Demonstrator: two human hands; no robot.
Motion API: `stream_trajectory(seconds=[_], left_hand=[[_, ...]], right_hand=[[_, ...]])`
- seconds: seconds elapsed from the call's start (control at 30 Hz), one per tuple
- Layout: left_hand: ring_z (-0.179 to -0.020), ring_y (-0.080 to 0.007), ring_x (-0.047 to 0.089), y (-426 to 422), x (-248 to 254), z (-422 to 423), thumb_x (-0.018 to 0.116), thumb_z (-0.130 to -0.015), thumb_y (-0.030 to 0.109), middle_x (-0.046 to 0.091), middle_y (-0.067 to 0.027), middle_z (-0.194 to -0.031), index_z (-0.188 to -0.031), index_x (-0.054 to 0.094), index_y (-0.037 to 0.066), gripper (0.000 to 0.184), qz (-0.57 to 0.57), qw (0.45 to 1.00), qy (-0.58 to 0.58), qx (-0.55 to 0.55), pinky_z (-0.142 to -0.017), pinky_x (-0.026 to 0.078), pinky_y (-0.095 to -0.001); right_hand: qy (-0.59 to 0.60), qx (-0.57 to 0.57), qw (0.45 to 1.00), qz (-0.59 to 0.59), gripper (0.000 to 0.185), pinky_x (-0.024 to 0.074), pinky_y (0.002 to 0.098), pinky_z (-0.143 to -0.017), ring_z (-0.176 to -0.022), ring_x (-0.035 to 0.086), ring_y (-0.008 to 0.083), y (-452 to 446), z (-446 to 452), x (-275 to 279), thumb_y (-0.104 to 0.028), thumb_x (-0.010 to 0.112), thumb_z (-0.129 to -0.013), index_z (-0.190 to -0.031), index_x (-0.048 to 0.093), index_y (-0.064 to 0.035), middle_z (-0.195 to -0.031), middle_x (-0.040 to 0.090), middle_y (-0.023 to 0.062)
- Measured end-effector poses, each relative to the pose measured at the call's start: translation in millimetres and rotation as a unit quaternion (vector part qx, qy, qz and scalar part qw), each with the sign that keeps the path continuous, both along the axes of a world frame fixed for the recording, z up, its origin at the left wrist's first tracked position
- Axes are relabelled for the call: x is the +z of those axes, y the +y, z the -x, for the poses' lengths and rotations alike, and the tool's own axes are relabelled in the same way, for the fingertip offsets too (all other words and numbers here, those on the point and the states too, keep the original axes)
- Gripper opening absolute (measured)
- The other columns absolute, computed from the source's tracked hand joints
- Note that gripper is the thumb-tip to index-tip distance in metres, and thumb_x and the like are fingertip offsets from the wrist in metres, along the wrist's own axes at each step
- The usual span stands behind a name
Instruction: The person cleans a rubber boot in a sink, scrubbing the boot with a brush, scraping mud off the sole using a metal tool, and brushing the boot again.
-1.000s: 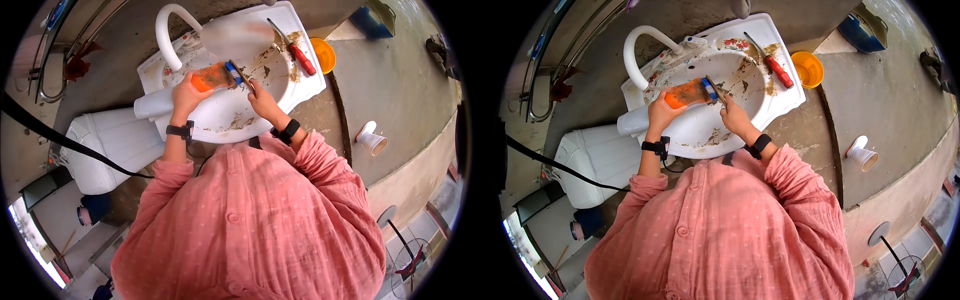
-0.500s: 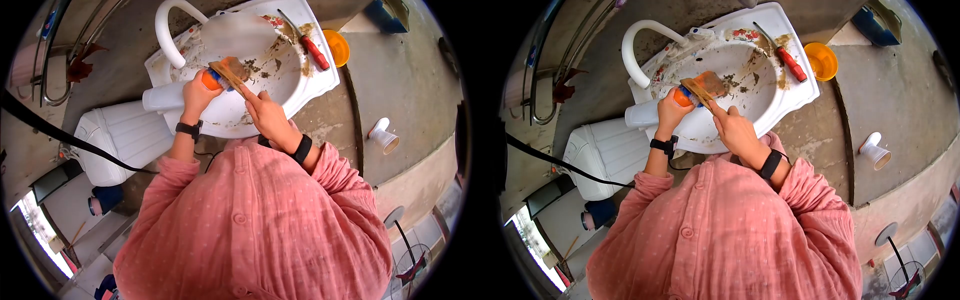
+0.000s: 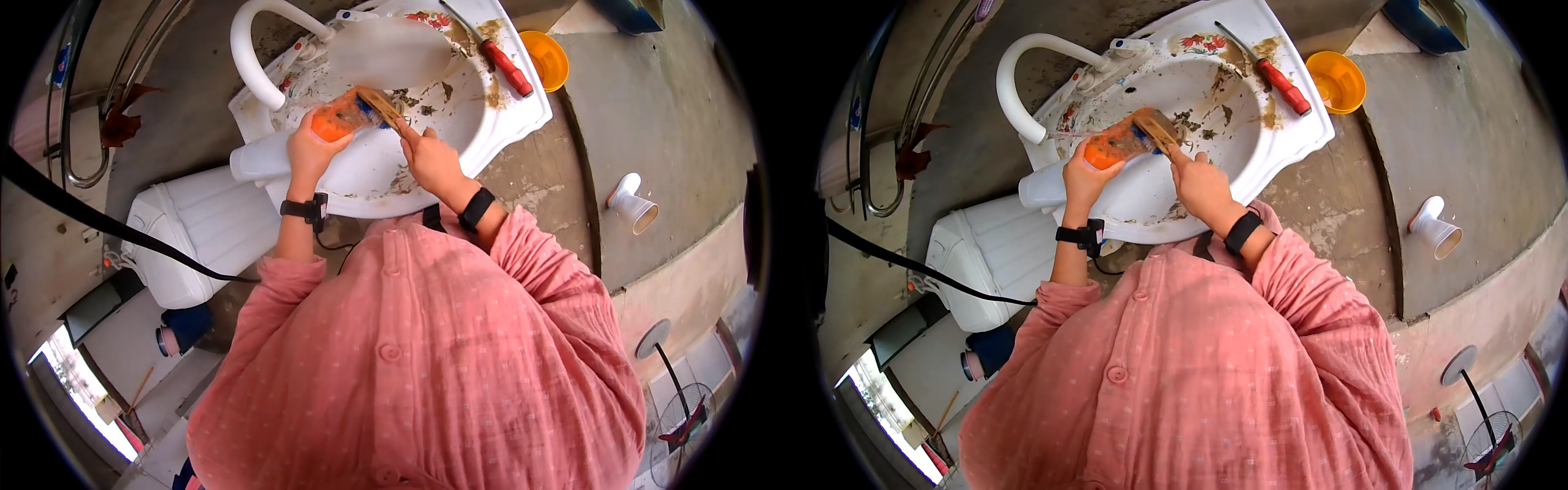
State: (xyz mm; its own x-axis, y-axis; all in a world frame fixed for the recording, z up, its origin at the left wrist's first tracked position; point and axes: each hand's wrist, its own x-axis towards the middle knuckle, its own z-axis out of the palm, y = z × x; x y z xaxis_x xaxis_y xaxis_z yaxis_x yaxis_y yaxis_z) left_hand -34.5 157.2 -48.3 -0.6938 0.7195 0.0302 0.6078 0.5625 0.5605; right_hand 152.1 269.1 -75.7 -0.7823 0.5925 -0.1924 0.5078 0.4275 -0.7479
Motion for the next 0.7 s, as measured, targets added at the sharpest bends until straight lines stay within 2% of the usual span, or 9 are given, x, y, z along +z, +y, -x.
stream_trajectory(seconds=[0.1,0.17,0.23,0.3,0.4,0.5,0.6,0.7], left_hand=[[-0.081,-0.0255,0.065,-2,1,5,0.083,-0.054,0.031,0.066,-0.0141,-0.089,-0.110,0.055,0.002,0.068,0.026,0.999,0.027,0.003,-0.071,0.051,-0.0323],[-0.081,-0.0254,0.065,0,3,3,0.083,-0.055,0.031,0.066,-0.0139,-0.089,-0.110,0.055,0.003,0.068,0.029,0.999,0.026,-0.001,-0.070,0.051,-0.0322],[-0.083,-0.0244,0.065,4,9,2,0.083,-0.055,0.028,0.066,-0.0137,-0.090,-0.109,0.055,0.002,0.066,0.048,0.999,0.016,-0.003,-0.072,0.051,-0.0316],[-0.084,-0.0234,0.065,1,7,3,0.083,-0.056,0.026,0.066,-0.0136,-0.092,-0.108,0.055,0.001,0.064,0.067,0.998,0.006,-0.003,-0.074,0.050,-0.0310],[-0.079,-0.0261,0.065,-4,1,9,0.082,-0.054,0.032,0.066,-0.0135,-0.087,-0.106,0.055,0.004,0.066,0.008,1.000,0.012,-0.026,-0.069,0.051,-0.0329],[-0.079,-0.0267,0.065,-1,4,7,0.082,-0.053,0.032,0.066,-0.0136,-0.086,-0.106,0.055,0.004,0.065,0.015,1.000,0.010,-0.018,-0.068,0.051,-0.0331],[-0.077,-0.0272,0.065,-1,1,9,0.082,-0.053,0.032,0.066,-0.0141,-0.085,-0.107,0.055,0.003,0.067,0.043,0.999,0.018,-0.022,-0.067,0.051,-0.0334],[-0.076,-0.0282,0.065,-6,-3,11,0.082,-0.053,0.033,0.066,-0.0142,-0.083,-0.108,0.056,0.003,0.068,0.007,0.999,0.047,-0.027,-0.066,0.051,-0.0340]], right_hand=[[0.036,0.001,0.999,-0.016,0.035,0.0453,0.0450,-0.054,-0.057,0.055,0.0376,8,-2,19,-0.022,0.045,-0.089,-0.123,0.050,-0.0153,-0.075,0.054,0.0220],[0.063,0.012,0.997,-0.031,0.035,0.0452,0.0434,-0.051,-0.055,0.055,0.0362,6,-12,55,-0.022,0.047,-0.088,-0.122,0.052,-0.0132,-0.071,0.054,0.0221],[0.041,0.032,0.998,-0.040,0.035,0.0450,0.0428,-0.050,-0.054,0.055,0.0352,3,-13,63,-0.021,0.047,-0.087,-0.121,0.052,-0.0125,-0.072,0.054,0.0221],[0.019,0.052,0.997,-0.049,0.036,0.0449,0.0422,-0.049,-0.053,0.055,0.0342,3,-12,57,-0.020,0.048,-0.087,-0.121,0.052,-0.0118,-0.073,0.054,0.0221],[0.044,0.050,0.994,-0.089,0.035,0.0446,0.0410,-0.046,-0.051,0.054,0.0327,13,-6,40,-0.019,0.048,-0.086,-0.119,0.053,-0.0105,-0.074,0.054,0.0213],[0.009,0.052,0.989,-0.136,0.033,0.0448,0.0397,-0.045,-0.050,0.055,0.0308,14,-17,77,-0.016,0.047,-0.084,-0.116,0.054,-0.0105,-0.073,0.053,0.0192],[0.017,0.085,0.987,-0.132,0.035,0.0449,0.0397,-0.046,-0.050,0.055,0.0303,2,-16,85,-0.012,0.049,-0.081,-0.115,0.054,-0.0107,-0.073,0.053,0.0185],[0.003,0.081,0.983,-0.164,0.034,0.0446,0.0394,-0.045,-0.050,0.055,0.0298,17,-5,59,-0.011,0.049,-0.079,-0.112,0.055,-0.0101,-0.072,0.053,0.0167]])
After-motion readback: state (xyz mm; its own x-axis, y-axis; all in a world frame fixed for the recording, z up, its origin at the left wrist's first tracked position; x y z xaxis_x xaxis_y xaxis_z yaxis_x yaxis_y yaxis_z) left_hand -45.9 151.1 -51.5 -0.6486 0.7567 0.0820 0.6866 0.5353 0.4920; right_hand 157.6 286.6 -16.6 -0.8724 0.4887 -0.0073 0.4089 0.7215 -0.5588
